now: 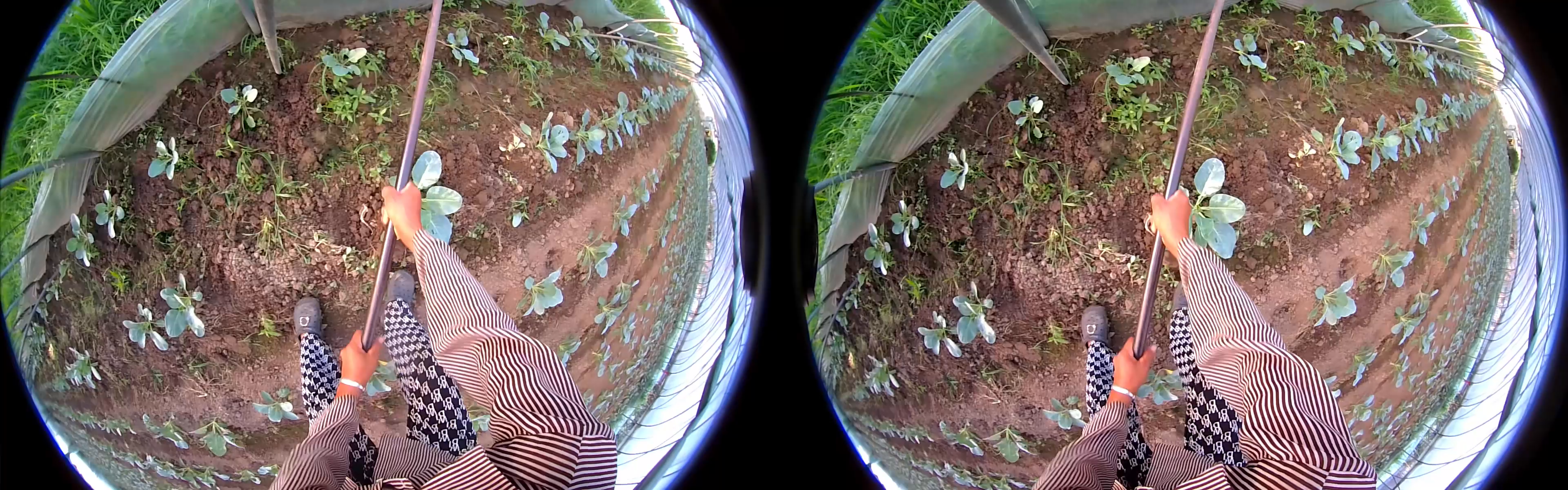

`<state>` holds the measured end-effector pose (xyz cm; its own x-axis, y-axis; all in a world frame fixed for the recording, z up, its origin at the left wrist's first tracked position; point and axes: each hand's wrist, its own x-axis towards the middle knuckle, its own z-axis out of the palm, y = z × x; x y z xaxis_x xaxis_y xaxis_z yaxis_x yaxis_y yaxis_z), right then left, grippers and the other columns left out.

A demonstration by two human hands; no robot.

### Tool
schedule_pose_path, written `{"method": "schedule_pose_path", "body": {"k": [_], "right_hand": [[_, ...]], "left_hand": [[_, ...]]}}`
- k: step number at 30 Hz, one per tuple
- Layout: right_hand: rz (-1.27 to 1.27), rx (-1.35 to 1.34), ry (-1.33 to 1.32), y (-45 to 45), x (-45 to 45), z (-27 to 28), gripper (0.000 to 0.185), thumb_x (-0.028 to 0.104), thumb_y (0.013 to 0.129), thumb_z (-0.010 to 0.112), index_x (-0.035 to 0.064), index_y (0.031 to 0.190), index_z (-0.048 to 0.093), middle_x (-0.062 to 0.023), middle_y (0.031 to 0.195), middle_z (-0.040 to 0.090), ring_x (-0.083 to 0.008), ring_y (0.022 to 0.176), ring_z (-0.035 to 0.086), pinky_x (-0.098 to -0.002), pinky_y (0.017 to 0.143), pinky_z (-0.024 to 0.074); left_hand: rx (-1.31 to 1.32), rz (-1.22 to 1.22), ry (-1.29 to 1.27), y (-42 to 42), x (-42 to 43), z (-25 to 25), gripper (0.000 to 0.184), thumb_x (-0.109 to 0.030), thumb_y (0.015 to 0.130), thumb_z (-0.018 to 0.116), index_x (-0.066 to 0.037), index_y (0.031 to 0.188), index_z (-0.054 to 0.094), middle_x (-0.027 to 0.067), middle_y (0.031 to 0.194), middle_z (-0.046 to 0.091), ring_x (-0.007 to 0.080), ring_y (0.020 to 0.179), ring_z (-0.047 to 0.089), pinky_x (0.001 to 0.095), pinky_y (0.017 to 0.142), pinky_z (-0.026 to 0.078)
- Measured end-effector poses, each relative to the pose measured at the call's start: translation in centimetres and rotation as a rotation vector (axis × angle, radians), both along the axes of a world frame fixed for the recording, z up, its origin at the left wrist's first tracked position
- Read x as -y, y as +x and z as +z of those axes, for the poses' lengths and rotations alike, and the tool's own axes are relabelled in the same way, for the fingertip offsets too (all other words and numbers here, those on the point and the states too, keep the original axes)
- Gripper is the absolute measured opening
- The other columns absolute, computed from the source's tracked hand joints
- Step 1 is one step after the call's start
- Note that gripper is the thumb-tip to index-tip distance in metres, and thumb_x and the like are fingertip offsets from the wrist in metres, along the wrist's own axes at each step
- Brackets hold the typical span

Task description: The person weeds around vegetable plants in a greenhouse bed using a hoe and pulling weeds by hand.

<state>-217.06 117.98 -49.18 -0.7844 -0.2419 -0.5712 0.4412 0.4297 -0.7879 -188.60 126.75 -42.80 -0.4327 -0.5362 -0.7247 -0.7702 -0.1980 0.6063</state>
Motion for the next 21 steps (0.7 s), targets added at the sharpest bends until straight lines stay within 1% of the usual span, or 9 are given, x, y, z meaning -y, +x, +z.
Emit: {"method": "schedule_pose_path", "body": {"k": [3, 4, 6, 9, 11, 13, 14, 19, 21], "right_hand": [[0.031, 0.075, 0.273, -1.6, -0.8, -1.2, 0.016, 0.004, 0.077, 0.055, -0.0105, 0.084, 0.052, -0.0118, 0.057, 0.055, -0.0203, 0.040, 0.053, -0.0336, 0.036, 0.0418], [0.160, 0.102, 0.408, -1.2, -3.4, -4.9, 0.022, 0.007, 0.077, 0.057, -0.0124, 0.087, 0.055, -0.0153, 0.064, 0.059, -0.0236, 0.043, 0.056, -0.0351, 0.040, 0.0446], [0.187, 0.143, 0.361, 0.2, -5.7, -2.9, 0.019, 0.009, 0.075, 0.056, -0.0101, 0.079, 0.057, -0.0187, 0.062, 0.059, -0.0248, 0.044, 0.057, -0.0375, 0.041, 0.0451], [0.056, 0.357, 0.140, 4.0, -8.3, 2.7, 0.009, 0.004, 0.074, 0.054, -0.0007, 0.070, 0.048, -0.0096, 0.051, 0.050, -0.0181, 0.037, 0.049, -0.0342, 0.032, 0.0385], [-0.049, 0.446, 0.009, 5.2, -7.9, 5.0, 0.012, 0.002, 0.075, 0.055, 0.0026, 0.074, 0.043, -0.0036, 0.049, 0.043, -0.0153, 0.034, 0.044, -0.0316, 0.030, 0.0352], [-0.006, 0.378, -0.117, 4.7, -6.4, 6.3, 0.014, 0.002, 0.076, 0.054, 0.0037, 0.079, 0.041, -0.0014, 0.051, 0.040, -0.0133, 0.035, 0.043, -0.0285, 0.028, 0.0349], [-0.014, 0.261, -0.227, 4.2, -5.5, 5.2, 0.013, 0.002, 0.077, 0.053, 0.0027, 0.078, 0.041, -0.0020, 0.051, 0.042, -0.0128, 0.033, 0.042, -0.0280, 0.028, 0.0356], [0.020, 0.148, -0.125, -2.7, 1.0, 3.4, 0.015, 0.004, 0.076, 0.052, 0.0015, 0.066, 0.041, -0.0071, 0.048, 0.046, -0.0179, 0.033, 0.045, -0.0322, 0.030, 0.0358], [0.127, 0.105, 0.082, -2.5, -1.8, -1.4, 0.014, 0.006, 0.075, 0.055, -0.0009, 0.068, 0.044, -0.0079, 0.047, 0.046, -0.0190, 0.034, 0.046, -0.0335, 0.030, 0.0359]], "left_hand": [[0.002, 0.026, 0.102, -2.7, -1.9, 2.5, 0.033, -0.029, 0.078, 0.069, 0.000, 0.083, 0.055, 0.0194, 0.066, 0.061, 0.0305, 0.058, 0.062, 0.0391, 0.052, 0.047], [0.060, -0.063, 0.021, -1.9, -5.2, 3.1, 0.035, -0.031, 0.078, 0.069, 0.000, 0.084, 0.055, 0.0172, 0.066, 0.061, 0.0301, 0.059, 0.062, 0.0396, 0.054, 0.048], [0.065, 0.005, 0.113, -1.4, -7.0, 7.2, 0.037, -0.033, 0.078, 0.067, -0.001, 0.088, 0.053, 0.0211, 0.068, 0.061, 0.0360, 0.063, 0.062, 0.0433, 0.059, 0.047], [0.153, -0.033, 0.122, 2.0, -9.7, 10.9, 0.037, -0.035, 0.079, 0.064, -0.001, 0.090, 0.052, 0.0237, 0.067, 0.060, 0.0413, 0.065, 0.061, 0.0459, 0.059, 0.048], [0.142, -0.038, 0.093, 3.4, -9.6, 10.2, 0.037, -0.034, 0.079, 0.063, -0.001, 0.091, 0.052, 0.0244, 0.068, 0.060, 0.0421, 0.066, 0.061, 0.0470, 0.059, 0.048], [0.183, -0.091, 0.050, 4.4, -8.7, 7.3, 0.033, -0.030, 0.079, 0.062, -0.002, 0.093, 0.051, 0.0251, 0.068, 0.060, 0.0426, 0.065, 0.061, 0.0483, 0.058, 0.048], [0.052, -0.001, -0.001, 3.9, -7.5, 5.3, 0.031, -0.029, 0.079, 0.062, -0.002, 0.090, 0.051, 0.0251, 0.068, 0.060, 0.0417, 0.063, 0.062, 0.0480, 0.056, 0.048], [0.055, -0.029, -0.087, -3.0, -1.0, 1.8, 0.027, -0.024, 0.081, 0.064, -0.001, 0.087, 0.050, 0.0216, 0.065, 0.060, 0.0400, 0.062, 0.061, 0.0436, 0.053, 0.047], [0.034, -0.046, -0.062, -3.5, -4.8, 2.1, 0.027, -0.021, 0.079, 0.066, 0.000, 0.086, 0.051, 0.0173, 0.061, 0.058, 0.0309, 0.054, 0.060, 0.0378, 0.050, 0.046]]}}
